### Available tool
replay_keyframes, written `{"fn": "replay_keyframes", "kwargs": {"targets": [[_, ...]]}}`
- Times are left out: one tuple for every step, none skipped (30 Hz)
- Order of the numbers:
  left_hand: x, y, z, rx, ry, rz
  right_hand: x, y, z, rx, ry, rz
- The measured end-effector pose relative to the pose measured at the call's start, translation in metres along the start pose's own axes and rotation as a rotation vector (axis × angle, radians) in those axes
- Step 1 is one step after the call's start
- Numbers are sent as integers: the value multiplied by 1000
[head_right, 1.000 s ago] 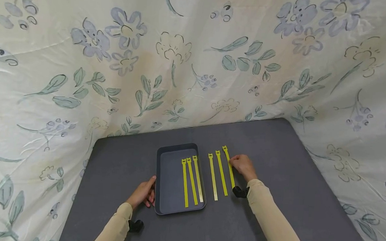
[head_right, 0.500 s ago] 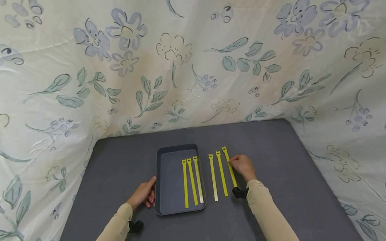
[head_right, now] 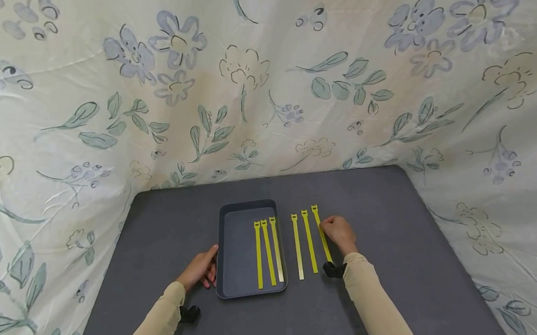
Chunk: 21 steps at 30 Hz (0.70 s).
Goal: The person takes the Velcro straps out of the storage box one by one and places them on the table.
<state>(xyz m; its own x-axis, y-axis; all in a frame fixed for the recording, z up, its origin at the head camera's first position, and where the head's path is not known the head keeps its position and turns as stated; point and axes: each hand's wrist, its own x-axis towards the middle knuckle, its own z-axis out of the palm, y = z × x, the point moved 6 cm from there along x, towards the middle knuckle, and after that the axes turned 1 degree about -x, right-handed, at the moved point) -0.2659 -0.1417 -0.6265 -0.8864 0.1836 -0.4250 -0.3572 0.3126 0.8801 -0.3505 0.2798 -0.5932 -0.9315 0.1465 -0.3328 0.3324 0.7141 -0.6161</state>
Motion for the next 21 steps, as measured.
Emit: {"fn": "replay_keyframes", "kwargs": {"targets": [[1,0,0,2,1,2,0,0,0,18,1,0],[1,0,-1,0,4,-6,1,0,-1,52,2,-3],[2,0,-1,0,5,-5,1,1,-1,89,6,-6],[2,0,-2,1,6,-6,1,1,-2,125,17,-4],[2,0,-2,1,4,-5,1,2,-4,160,26,-7],[3,0,-2,0,3,-4,1,2,-5,194,35,-11],[3,1,-2,-1,3,-3,0,1,-7,220,41,-20],[3,1,-2,-3,2,-4,0,1,-9,241,48,-26],[3,1,-1,-3,3,-3,-1,-1,-11,247,53,-31],[2,1,-1,-2,3,-4,-1,-3,-13,249,55,-37],[2,1,-1,-2,3,-2,-2,-6,-15,253,48,-48],[2,1,-2,-1,4,-2,-3,-10,-17,256,40,-56],[2,1,-2,-1,5,-4,-3,-14,-18,262,34,-62],[1,1,-2,-1,5,-4,-4,-19,-20,272,31,-67],[1,2,-2,0,4,-5,-5,-23,-22,278,26,-73],[1,2,-2,-1,3,-5,-6,-28,-23,288,22,-80],[0,2,-2,0,2,-5,-8,-33,-25,299,20,-90],[0,2,-2,-1,2,-5,-9,-38,-26,315,20,-101],[0,2,-2,-2,1,-5,-10,-43,-27,333,21,-115],[0,2,-1,-1,2,-4,-12,-48,-28,345,20,-131],[0,2,-1,-2,3,-5,-13,-54,-29,353,21,-149]]}}
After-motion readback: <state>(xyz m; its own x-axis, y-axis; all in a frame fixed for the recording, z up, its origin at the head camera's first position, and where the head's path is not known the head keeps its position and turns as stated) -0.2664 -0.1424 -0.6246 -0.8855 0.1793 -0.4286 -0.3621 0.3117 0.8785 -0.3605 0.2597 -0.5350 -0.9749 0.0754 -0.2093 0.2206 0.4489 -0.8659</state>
